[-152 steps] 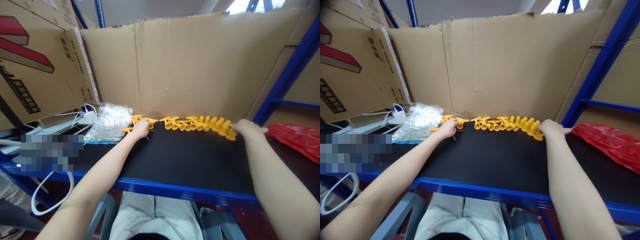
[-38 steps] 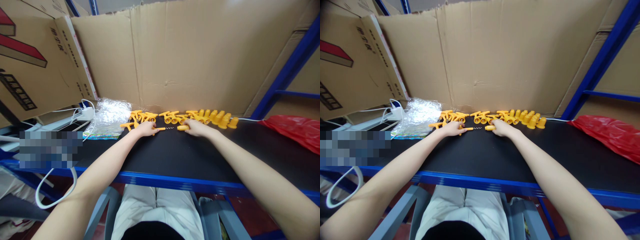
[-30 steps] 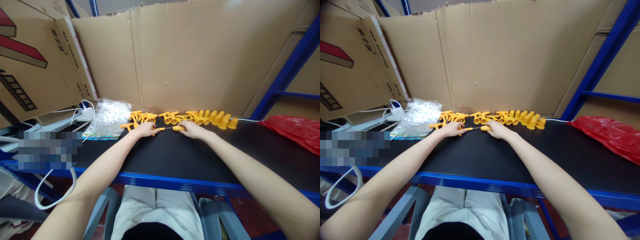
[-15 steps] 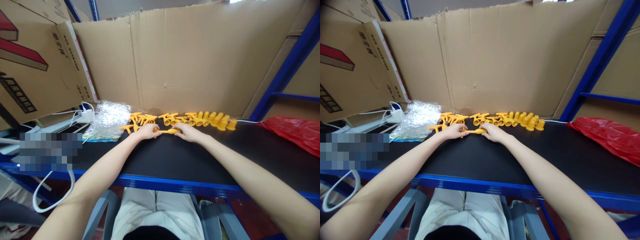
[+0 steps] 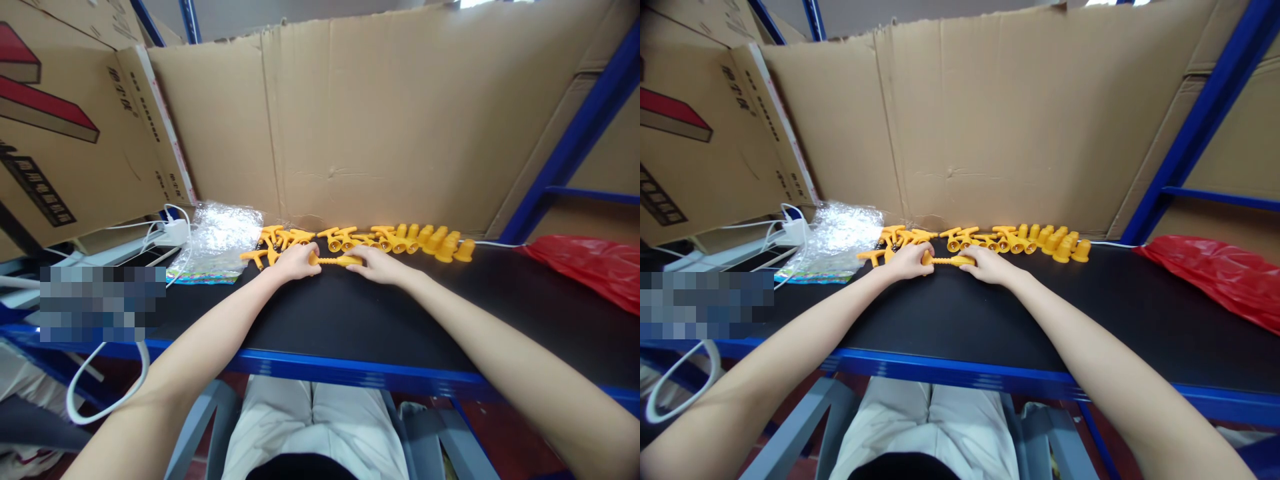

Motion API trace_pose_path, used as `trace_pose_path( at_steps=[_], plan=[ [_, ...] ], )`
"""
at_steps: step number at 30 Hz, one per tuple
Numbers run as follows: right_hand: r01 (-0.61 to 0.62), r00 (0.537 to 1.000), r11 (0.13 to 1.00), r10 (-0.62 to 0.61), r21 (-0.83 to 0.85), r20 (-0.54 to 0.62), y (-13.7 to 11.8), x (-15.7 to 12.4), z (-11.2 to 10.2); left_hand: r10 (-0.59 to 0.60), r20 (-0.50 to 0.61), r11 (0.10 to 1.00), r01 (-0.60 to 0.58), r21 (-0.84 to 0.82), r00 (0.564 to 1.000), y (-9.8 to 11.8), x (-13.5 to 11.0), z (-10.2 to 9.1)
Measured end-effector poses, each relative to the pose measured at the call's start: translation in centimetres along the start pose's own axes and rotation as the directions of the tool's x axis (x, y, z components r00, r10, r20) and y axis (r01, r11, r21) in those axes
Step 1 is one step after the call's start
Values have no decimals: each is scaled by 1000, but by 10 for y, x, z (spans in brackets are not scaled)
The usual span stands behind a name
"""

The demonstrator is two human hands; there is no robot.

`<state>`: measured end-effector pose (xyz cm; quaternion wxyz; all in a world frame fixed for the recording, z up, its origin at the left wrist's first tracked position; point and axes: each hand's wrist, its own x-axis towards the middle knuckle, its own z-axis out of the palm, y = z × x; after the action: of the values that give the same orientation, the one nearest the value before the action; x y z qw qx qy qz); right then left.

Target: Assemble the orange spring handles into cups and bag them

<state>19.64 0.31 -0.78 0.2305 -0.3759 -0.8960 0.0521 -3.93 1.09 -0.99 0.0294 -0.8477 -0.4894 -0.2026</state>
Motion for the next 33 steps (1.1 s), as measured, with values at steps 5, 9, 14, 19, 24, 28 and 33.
trace_pose_path(
  at_steps=[5, 9, 14, 19, 24, 28, 33],
  plan=[
    [-199, 980, 945, 196, 258, 36, 8, 1, -1, -10, -36, 1000, 10, 2, 999, -2, 1, 0],
    [-296, 955, 817, 272, 495, 122, 16, 0, -1, -1, -49, 1000, 1, 2, 999, -5, 1, 3],
    [-362, 930, 689, 315, 628, 191, 11, -1, -3, 5, -77, 1000, -4, 20, 997, -8, 1, 7],
    [-393, 913, 653, 359, 647, 193, 2, 1, -2, -15, -91, 1000, 16, 9, 996, -7, 1, 9],
    [-406, 911, 663, 348, 628, 221, 3, 0, -2, -18, -86, 1000, 17, -21, 996, -6, 1, 8],
    [-379, 925, 684, 288, 624, 246, 8, -2, -5, -23, -82, 999, 20, -34, 996, -5, 0, 7],
    [-406, 914, 680, 289, 611, 286, 7, -2, -9, 9, -106, 1000, -12, -25, 994, -4, 0, 8]
  ],
)
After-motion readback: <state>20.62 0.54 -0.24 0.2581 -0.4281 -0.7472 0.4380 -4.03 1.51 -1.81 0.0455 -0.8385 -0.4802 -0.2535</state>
